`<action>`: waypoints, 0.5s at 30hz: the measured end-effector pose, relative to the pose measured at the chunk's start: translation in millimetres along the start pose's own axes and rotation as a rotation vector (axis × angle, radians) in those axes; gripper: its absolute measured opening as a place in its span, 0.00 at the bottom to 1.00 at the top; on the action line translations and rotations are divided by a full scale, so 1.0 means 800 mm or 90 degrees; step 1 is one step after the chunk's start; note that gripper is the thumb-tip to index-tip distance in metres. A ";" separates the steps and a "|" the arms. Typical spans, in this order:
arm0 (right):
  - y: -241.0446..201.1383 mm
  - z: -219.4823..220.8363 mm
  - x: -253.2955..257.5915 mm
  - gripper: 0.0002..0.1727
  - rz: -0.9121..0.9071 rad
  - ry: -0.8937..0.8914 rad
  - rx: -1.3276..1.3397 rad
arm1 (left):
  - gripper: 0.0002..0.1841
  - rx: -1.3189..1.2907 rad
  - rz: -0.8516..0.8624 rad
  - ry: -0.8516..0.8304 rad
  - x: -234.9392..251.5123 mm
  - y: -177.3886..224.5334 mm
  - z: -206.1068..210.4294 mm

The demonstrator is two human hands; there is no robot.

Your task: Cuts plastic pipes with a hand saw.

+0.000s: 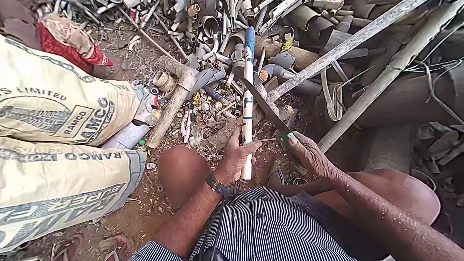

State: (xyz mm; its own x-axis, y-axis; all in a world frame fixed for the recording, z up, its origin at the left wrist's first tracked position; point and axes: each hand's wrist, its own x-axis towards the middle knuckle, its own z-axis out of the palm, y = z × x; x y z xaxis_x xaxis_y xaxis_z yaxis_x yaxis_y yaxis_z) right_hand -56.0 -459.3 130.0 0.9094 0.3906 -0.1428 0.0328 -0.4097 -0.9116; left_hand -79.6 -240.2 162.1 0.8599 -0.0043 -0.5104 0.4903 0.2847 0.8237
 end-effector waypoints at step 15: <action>0.007 -0.037 0.020 0.27 0.155 -0.017 -0.366 | 0.40 0.213 -0.157 -0.137 -0.032 -0.009 -0.037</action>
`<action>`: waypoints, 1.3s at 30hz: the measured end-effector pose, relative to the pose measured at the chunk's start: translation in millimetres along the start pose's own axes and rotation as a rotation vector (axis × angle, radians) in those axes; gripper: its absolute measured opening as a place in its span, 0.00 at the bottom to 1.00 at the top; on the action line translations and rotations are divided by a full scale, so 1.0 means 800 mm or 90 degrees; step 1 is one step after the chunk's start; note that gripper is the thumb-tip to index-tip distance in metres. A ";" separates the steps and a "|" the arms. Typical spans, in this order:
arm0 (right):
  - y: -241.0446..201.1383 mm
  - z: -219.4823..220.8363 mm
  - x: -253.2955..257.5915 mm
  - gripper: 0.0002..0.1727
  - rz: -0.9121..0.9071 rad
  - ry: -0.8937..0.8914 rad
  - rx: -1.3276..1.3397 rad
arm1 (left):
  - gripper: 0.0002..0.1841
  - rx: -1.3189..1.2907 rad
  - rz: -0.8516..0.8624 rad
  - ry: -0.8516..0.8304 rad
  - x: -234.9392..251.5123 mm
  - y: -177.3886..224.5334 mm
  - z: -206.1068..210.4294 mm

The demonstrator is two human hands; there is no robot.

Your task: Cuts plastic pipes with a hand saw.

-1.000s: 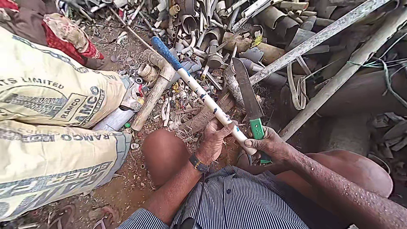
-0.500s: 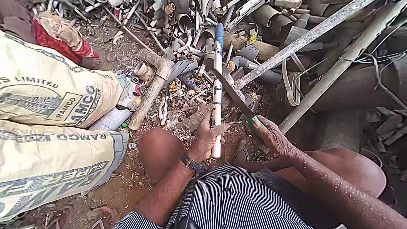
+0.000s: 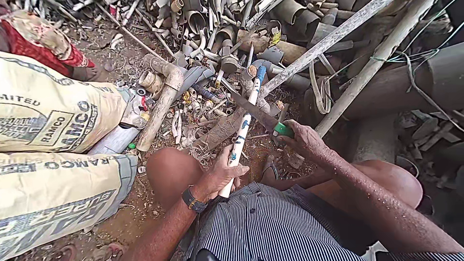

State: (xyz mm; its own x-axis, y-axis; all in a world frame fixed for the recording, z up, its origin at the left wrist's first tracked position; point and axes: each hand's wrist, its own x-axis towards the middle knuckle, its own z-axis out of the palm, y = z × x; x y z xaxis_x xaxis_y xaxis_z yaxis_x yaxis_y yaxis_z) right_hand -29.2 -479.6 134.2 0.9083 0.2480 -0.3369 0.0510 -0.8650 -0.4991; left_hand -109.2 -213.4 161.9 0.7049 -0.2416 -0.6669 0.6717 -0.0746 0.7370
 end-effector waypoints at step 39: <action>-0.007 0.012 -0.005 0.21 -0.011 -0.060 0.271 | 0.17 0.246 0.011 0.108 -0.029 -0.030 -0.019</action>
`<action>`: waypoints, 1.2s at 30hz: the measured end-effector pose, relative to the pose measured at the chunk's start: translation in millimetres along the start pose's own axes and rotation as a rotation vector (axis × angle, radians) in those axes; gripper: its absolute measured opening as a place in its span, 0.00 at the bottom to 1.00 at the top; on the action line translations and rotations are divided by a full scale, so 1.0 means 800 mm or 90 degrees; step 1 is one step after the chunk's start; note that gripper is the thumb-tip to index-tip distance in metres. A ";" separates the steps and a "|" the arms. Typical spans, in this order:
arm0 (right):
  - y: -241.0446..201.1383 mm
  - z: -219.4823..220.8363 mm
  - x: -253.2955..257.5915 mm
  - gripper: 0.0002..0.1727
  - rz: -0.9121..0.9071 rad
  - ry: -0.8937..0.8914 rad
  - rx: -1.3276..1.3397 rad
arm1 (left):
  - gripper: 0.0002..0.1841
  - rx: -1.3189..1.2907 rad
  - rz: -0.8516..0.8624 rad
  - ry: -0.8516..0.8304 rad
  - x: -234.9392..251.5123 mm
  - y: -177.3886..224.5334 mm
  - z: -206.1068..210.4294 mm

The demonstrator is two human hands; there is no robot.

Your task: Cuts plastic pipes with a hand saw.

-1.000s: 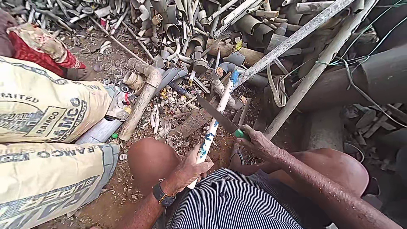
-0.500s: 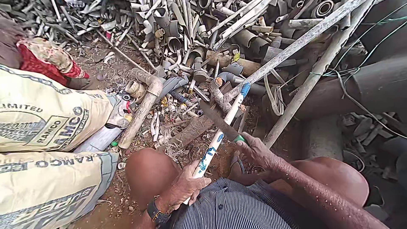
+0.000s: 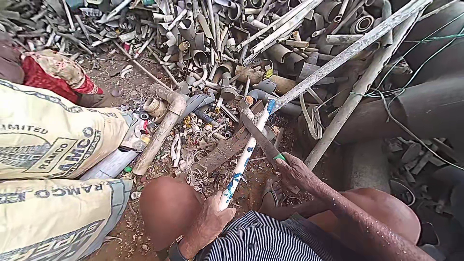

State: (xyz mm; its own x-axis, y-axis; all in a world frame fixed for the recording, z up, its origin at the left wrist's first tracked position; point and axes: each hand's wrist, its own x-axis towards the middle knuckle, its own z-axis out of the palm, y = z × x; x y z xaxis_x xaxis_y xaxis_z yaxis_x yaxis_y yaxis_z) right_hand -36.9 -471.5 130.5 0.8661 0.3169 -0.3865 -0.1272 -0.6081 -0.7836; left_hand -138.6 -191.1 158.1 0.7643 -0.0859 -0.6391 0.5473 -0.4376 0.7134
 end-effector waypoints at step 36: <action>-0.018 0.011 -0.007 0.27 -0.103 0.065 -0.110 | 0.27 0.112 0.113 0.117 -0.022 0.012 0.008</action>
State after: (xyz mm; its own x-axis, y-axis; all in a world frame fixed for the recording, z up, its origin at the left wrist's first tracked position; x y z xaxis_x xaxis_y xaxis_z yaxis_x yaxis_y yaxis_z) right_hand -44.0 -457.6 139.6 0.9136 0.3509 -0.2055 0.0940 -0.6740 -0.7327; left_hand -148.9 -199.3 174.9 0.9001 -0.0185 -0.4353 0.3449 -0.5803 0.7377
